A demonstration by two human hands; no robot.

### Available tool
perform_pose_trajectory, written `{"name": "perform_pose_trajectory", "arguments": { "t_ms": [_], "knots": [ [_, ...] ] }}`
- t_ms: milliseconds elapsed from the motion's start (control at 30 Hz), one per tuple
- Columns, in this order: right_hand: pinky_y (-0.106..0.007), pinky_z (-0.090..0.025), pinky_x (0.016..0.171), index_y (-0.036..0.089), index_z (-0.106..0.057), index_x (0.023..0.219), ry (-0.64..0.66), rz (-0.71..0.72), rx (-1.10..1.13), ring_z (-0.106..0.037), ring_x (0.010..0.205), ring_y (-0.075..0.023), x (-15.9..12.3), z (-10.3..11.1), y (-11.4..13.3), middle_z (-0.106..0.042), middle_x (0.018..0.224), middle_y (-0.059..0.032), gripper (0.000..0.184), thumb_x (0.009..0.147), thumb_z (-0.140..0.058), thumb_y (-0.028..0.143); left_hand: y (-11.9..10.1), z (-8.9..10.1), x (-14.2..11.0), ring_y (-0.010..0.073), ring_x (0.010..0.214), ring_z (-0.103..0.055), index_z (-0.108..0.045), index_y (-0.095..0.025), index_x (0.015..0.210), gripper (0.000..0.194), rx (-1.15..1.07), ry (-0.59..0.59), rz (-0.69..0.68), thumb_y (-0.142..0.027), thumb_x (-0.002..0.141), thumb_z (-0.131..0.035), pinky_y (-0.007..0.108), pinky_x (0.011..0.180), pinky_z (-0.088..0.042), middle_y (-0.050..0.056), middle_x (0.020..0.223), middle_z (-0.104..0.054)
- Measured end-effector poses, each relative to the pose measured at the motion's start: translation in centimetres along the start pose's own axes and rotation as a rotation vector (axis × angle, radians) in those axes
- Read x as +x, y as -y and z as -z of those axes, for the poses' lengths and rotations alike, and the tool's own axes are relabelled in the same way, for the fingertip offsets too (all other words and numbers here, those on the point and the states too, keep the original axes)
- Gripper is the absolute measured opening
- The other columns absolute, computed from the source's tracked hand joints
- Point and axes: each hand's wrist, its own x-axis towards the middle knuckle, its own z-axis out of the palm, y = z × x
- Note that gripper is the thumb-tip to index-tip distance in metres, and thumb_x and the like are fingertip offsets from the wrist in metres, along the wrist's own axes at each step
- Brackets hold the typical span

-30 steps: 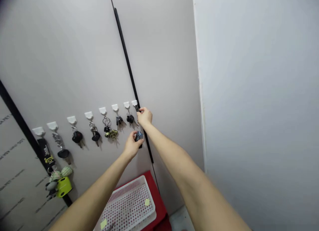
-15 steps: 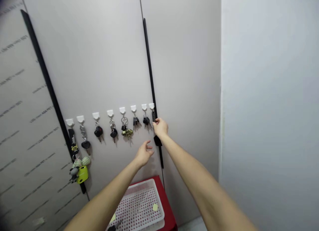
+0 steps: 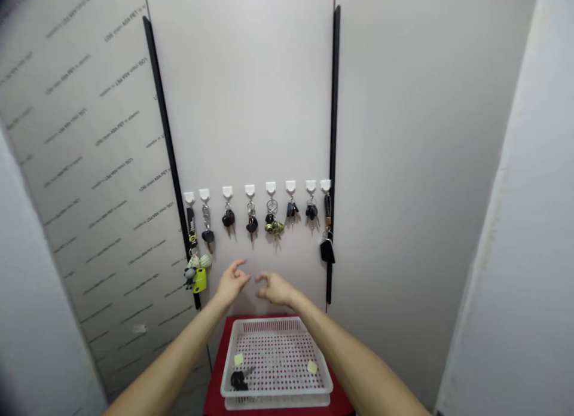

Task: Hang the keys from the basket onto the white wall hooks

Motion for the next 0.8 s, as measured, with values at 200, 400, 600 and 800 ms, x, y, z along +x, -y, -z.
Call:
{"name": "perform_pose_trajectory", "arguments": {
  "t_ms": [200, 400, 600, 800],
  "knots": [
    [-0.015, -0.032, 0.04, 0.025, 0.003, 0.119, -0.343, 0.548, 0.405, -0.034, 0.04, -0.0031, -1.8, 1.7, 9.2, -0.037, 0.048, 0.0096, 0.074, 0.061, -0.042, 0.011, -8.3, 4.7, -1.8, 0.0011, 0.038, -0.03, -0.005, -0.026, 0.117, 0.075, -0.273, -0.067, -0.419, -0.015, 0.058, -0.049, 0.013, 0.041, -0.027, -0.011, 0.046, -0.037],
    [-0.018, -0.035, 0.042, 0.027, 0.007, 0.119, -0.361, 0.672, 0.493, -0.034, 0.039, -0.0034, -3.2, 1.5, 11.4, -0.037, 0.048, 0.0097, 0.075, 0.062, -0.041, 0.013, -10.0, 3.6, -2.8, 0.0015, 0.039, -0.031, -0.003, -0.027, 0.118, 0.074, -0.325, 0.007, -0.446, -0.014, 0.06, -0.048, 0.014, 0.042, -0.029, -0.01, 0.046, -0.037],
    [-0.017, -0.034, 0.042, 0.02, -0.014, 0.118, -0.355, 0.488, 0.384, -0.035, 0.039, -0.0036, -0.6, 0.5, 10.0, -0.038, 0.047, 0.009, 0.064, 0.061, -0.043, 0.018, -7.0, 4.9, -0.2, 0.0033, 0.046, -0.039, -0.018, -0.021, 0.115, 0.062, -0.069, -0.207, -0.383, -0.019, 0.061, -0.047, 0.017, 0.05, -0.034, -0.007, 0.053, -0.041],
    [-0.023, -0.037, 0.064, 0.014, -0.045, 0.098, -0.68, 0.258, 0.005, -0.048, 0.069, -0.0112, 4.8, 0.6, 10.5, -0.053, 0.082, -0.0057, 0.04, 0.06, -0.046, 0.027, -5.6, 7.1, 3.5, 0.0228, 0.096, -0.037, -0.025, -0.018, 0.11, 0.068, 0.533, -0.847, -0.197, -0.036, 0.051, -0.054, 0.034, 0.075, -0.032, 0.011, 0.104, -0.04]
  ]
}}
